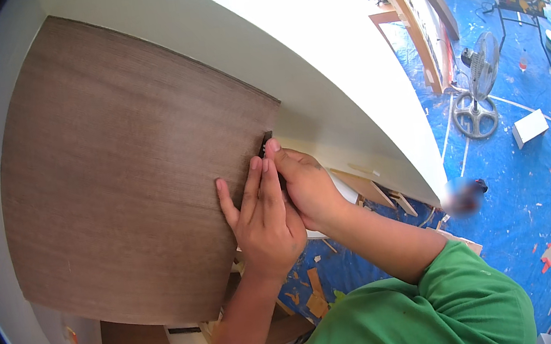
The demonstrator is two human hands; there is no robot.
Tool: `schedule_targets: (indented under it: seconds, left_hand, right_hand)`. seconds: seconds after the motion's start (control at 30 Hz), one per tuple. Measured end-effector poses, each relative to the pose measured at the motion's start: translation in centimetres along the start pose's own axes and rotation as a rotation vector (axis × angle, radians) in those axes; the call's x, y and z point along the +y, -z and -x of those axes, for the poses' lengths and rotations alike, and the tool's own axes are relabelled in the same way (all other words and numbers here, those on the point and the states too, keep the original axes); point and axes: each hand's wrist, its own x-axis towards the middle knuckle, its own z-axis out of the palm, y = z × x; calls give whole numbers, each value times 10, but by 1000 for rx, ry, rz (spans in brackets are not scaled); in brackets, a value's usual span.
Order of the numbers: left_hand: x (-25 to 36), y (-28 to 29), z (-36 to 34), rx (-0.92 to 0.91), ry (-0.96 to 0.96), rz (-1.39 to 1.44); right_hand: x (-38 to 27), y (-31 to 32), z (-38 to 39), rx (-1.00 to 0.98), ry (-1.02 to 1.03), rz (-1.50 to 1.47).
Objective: The person positions a wooden cabinet door against an upper cabinet frame and uses a small rectangular tool to press and align the door edges. They repeatedly adjust the door's position and apply pressure along the seams to ensure a flush fit.
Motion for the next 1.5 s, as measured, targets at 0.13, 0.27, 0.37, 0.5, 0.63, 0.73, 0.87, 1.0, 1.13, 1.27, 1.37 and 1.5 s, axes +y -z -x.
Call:
schedule_targets:
  seconds: [0.13,0.27,0.37,0.5,0.63,0.73,0.87,1.0,1.13,1.27,1.37,1.5]
  left_hand:
    - [4,-11,2,35,50,28]
    - [0,-15,6,49,39,-7]
    - [-1,-18,4,56,10,-20]
    - [0,-20,0,61,-2,-34]
    - [0,-22,-2,49,-2,-82]
    - [2,-24,-7,49,4,-101]
    - [2,-20,-6,61,23,-45]
    - [-1,-16,-4,69,24,48]
    - [-1,-14,-1,76,-2,92]
    - [-3,-15,-2,99,-18,102]
    - [-4,-20,-1,104,-25,89]
    - [-3,-25,-1,129,-23,56]
  right_hand:
    - [0,1,-4,7,66,36]
    - [-2,1,-3,5,60,58]
    - [-3,4,-6,-16,84,56]
    - [-6,3,-9,8,57,53]
    - [-10,6,-13,28,8,78]
    - [-12,8,-18,17,10,40]
    - [-6,3,-12,23,22,-14]
    - [-7,-9,-4,116,63,-12]
    - [1,1,-3,72,107,27]
    - [-4,0,0,32,89,-14]
    - [-5,2,-4,17,90,4]
    - [-6,4,-4,28,91,79]
